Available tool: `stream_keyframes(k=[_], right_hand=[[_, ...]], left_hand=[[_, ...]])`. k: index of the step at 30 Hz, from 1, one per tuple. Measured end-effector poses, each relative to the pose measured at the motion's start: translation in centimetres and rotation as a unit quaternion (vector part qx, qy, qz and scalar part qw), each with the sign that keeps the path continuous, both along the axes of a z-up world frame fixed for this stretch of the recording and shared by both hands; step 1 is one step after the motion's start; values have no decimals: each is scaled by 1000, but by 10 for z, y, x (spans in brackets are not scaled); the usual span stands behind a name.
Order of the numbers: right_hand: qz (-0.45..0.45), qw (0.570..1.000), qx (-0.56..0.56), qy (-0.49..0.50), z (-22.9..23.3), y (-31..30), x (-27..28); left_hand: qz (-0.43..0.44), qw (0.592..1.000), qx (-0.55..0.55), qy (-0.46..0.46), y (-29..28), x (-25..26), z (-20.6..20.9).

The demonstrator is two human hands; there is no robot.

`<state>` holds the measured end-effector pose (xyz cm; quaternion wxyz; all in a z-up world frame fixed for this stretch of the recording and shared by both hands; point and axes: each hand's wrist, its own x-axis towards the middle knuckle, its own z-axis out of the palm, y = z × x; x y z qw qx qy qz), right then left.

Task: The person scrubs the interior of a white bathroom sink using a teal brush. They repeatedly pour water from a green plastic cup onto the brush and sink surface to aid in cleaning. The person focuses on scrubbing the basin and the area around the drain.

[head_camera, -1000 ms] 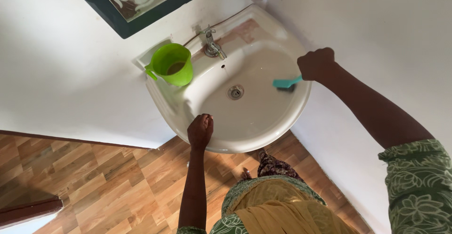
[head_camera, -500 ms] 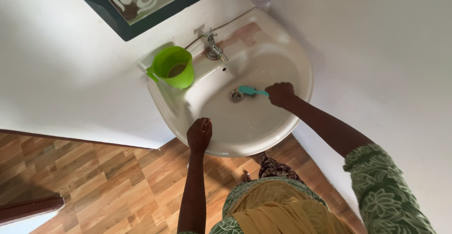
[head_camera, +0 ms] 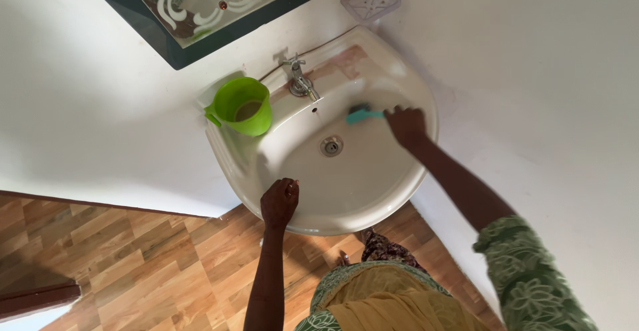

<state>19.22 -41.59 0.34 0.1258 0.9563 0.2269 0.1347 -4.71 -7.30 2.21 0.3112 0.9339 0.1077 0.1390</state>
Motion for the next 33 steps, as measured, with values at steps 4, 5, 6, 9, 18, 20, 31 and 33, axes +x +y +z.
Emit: stream_keyframes(k=[4, 5, 6, 9, 18, 20, 31, 33], right_hand=[[46, 997, -5, 70, -20, 14, -13], [41, 999, 9, 29, -16, 11, -11], [35, 999, 23, -12, -10, 3, -7], [-1, 994, 70, -80, 21, -33, 6], [43, 969, 176, -170, 47, -5, 4], [29, 972, 175, -155, 34, 21, -4], [29, 969, 208, -133, 31, -26, -21], [52, 969, 205, -132, 28, -14, -17]], left_hand=[[-2, 1000, -8, -5, 0, -1, -2], [-2, 1000, -10, -10, 0, -2, -1], [0, 1000, -16, -12, -1, -2, 0], [4, 1000, -26, -17, -2, -3, 4], [5, 999, -10, -30, -1, -2, 1], [3, 999, -17, -31, 1, -2, 0], [-4, 1000, -2, -24, -2, 1, -1], [-4, 999, 4, -51, -2, 0, -3]])
